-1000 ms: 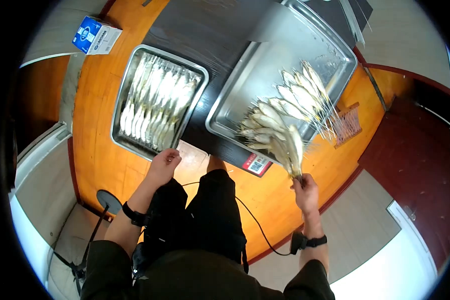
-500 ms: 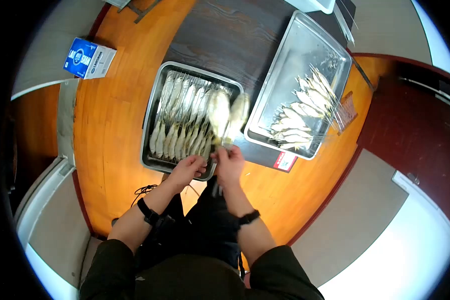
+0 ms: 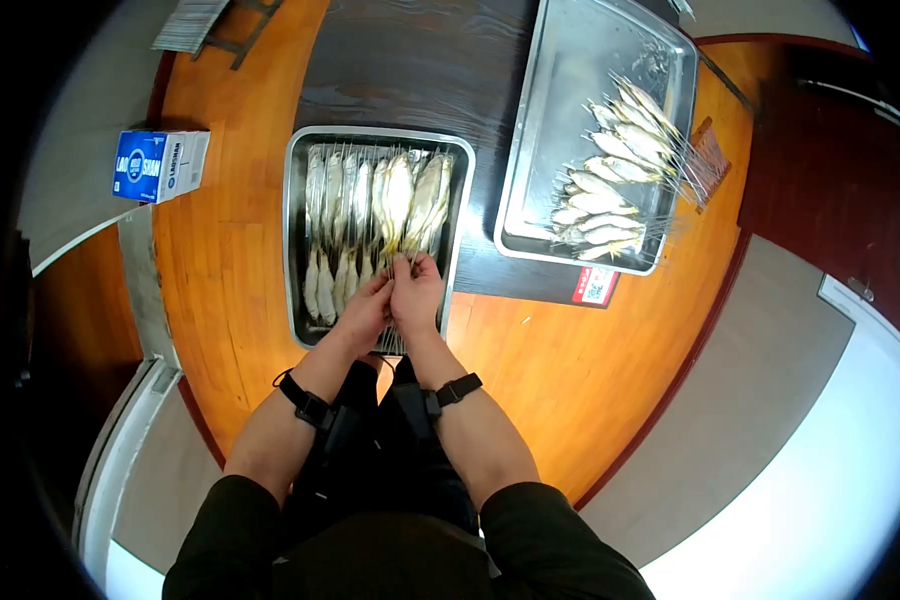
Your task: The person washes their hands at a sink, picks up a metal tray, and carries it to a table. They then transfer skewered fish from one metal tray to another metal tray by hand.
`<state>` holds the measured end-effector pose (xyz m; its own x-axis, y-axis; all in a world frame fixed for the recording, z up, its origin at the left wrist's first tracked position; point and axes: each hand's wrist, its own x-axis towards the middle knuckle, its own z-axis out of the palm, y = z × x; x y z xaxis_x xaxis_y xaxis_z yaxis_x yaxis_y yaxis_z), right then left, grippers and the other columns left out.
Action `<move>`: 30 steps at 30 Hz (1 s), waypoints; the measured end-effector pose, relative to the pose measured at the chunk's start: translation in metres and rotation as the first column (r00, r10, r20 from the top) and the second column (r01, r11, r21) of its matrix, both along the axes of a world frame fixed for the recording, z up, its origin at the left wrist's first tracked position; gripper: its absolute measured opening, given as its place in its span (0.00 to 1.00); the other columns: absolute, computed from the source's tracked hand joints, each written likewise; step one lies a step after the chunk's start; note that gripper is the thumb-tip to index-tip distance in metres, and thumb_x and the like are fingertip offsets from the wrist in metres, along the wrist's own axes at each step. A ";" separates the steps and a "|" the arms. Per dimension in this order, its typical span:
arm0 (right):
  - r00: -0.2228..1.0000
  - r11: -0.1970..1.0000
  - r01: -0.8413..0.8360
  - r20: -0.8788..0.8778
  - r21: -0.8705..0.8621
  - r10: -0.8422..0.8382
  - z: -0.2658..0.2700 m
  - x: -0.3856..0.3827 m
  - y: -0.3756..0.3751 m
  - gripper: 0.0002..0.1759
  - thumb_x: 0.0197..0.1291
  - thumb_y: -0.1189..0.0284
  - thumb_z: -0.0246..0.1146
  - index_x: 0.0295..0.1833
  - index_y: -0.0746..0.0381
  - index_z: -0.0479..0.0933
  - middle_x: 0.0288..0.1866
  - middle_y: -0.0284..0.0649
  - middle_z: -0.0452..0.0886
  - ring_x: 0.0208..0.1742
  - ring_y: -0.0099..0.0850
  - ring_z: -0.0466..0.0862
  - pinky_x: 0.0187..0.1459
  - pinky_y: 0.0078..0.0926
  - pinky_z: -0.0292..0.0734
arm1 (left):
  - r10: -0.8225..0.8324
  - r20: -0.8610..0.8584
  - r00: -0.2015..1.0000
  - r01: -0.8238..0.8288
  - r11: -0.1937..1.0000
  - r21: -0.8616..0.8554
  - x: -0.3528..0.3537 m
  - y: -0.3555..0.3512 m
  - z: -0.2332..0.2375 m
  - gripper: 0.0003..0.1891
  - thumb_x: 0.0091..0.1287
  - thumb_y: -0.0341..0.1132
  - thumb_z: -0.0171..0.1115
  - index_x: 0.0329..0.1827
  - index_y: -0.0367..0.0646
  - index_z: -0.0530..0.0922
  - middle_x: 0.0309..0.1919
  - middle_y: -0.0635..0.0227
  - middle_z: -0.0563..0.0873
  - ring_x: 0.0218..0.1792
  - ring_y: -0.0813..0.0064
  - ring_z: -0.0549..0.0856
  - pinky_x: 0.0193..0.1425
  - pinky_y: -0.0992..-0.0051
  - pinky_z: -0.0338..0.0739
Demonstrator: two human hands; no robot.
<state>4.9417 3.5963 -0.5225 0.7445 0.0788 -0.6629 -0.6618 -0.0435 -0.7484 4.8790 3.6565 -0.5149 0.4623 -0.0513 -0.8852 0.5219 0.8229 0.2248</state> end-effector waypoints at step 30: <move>0.858 0.962 0.202 -0.508 0.183 -0.084 -0.005 0.033 -0.031 0.09 0.65 0.68 0.52 0.44 0.62 0.69 0.35 0.39 0.78 0.34 0.31 0.78 0.28 0.30 0.74 | 0.030 -0.037 0.999 -0.022 0.977 0.214 0.007 -0.012 -0.008 0.08 0.70 0.38 0.56 0.39 0.44 0.71 0.33 0.70 0.81 0.31 0.79 0.79 0.34 0.78 0.72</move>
